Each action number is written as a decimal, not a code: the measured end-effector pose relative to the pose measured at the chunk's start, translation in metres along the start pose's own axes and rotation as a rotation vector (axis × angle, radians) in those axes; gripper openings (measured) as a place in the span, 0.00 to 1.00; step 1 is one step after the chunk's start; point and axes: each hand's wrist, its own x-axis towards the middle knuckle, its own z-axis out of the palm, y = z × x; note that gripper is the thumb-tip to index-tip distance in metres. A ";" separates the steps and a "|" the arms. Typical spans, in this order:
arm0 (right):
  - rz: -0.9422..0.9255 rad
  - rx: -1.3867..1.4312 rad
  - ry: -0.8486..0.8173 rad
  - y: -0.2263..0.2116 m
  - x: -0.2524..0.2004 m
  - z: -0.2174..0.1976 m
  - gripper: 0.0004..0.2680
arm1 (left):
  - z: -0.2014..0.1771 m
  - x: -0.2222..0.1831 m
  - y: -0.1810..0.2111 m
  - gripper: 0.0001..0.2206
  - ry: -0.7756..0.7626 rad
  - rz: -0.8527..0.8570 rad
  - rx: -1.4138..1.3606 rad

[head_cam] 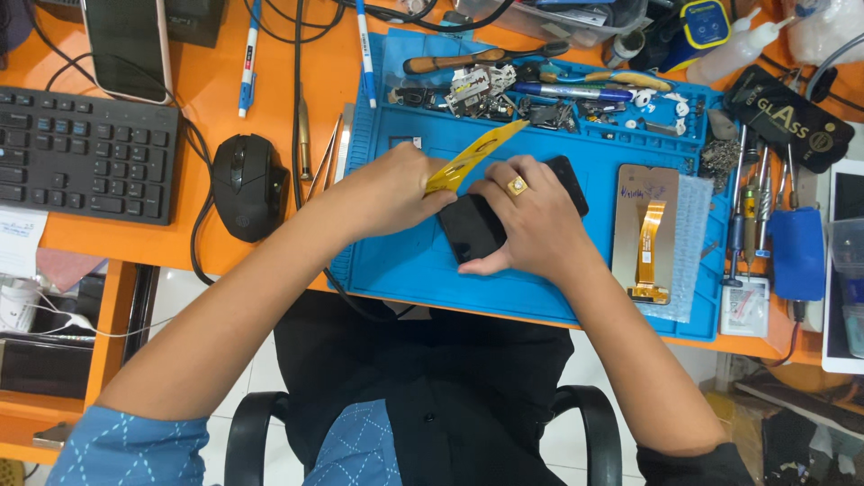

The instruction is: The person uses a yellow plastic prying tool to separate the back cover of a black smartphone. They repeatedly slide the tool along the edges and pry at the corners to loosen the casing. Finally, they lift the back cover off, exposing the internal battery and components.

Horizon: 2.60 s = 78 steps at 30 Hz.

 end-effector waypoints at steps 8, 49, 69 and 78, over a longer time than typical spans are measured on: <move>-0.008 -0.036 0.013 -0.004 0.002 -0.006 0.36 | 0.032 -0.006 -0.007 0.14 0.126 -0.068 -0.228; 0.199 -0.309 0.124 -0.018 0.015 0.007 0.33 | 0.072 0.009 -0.029 0.14 0.601 0.019 -0.207; 0.149 -0.024 -0.032 0.000 -0.002 -0.020 0.33 | 0.011 0.034 -0.017 0.18 0.181 0.097 -0.188; 0.203 0.028 -0.029 0.001 -0.002 -0.018 0.33 | 0.005 0.049 -0.021 0.18 0.143 0.108 -0.083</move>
